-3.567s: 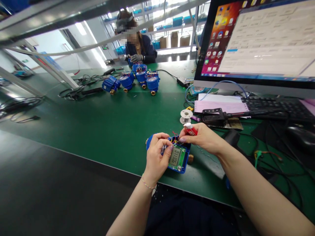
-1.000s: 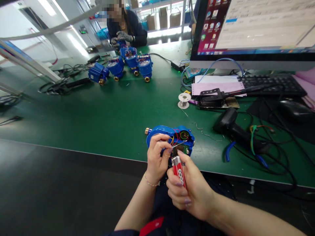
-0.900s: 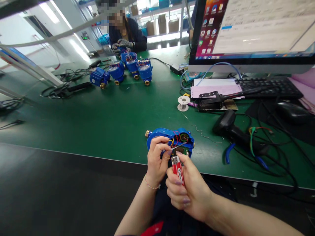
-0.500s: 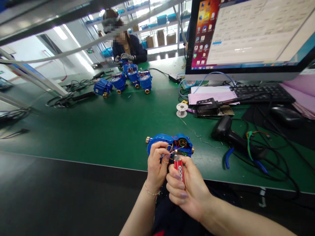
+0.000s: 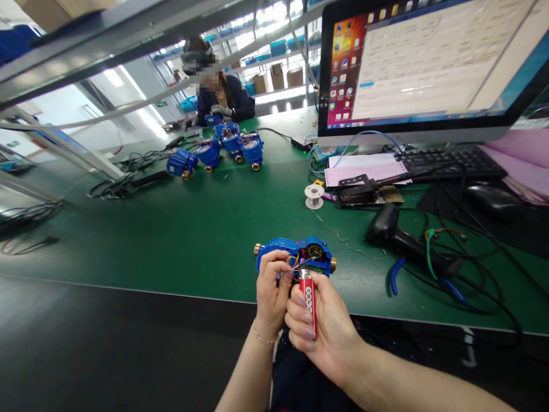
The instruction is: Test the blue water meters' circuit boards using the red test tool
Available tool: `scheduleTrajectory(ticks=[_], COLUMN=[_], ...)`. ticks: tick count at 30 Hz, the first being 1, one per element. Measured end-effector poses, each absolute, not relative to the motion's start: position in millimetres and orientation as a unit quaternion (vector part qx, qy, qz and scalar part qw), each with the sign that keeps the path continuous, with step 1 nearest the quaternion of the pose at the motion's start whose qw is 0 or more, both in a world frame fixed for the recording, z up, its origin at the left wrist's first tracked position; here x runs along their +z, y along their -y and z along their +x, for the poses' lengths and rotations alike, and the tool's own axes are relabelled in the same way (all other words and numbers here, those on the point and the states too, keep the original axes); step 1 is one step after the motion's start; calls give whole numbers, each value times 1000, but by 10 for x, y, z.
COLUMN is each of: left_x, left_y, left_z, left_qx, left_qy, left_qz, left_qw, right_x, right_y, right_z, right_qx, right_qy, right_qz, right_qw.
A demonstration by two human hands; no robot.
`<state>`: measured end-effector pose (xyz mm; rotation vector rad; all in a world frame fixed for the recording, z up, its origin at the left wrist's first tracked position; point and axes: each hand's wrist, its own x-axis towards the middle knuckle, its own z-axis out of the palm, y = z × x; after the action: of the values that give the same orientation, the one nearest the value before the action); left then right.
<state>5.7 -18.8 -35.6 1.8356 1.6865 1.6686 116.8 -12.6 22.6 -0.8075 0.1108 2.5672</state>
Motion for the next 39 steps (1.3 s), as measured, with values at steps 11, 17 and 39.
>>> scheduleTrajectory(ticks=[11,17,39], left_x=[-371,-374,-377], left_y=[198,201,194], left_z=[63,63,64], left_qx=[553,559,562], left_qy=[-568,-563,-562], left_qz=[606,606,604], left_qw=[65,65,65], right_x=[237,227,260], right_y=[132,137,159], right_z=[1157,1151,1104], right_qx=[931,931,912], right_qy=[-32,-31,-30], right_qz=[-288,-291,-299], right_qw=[220,216,280])
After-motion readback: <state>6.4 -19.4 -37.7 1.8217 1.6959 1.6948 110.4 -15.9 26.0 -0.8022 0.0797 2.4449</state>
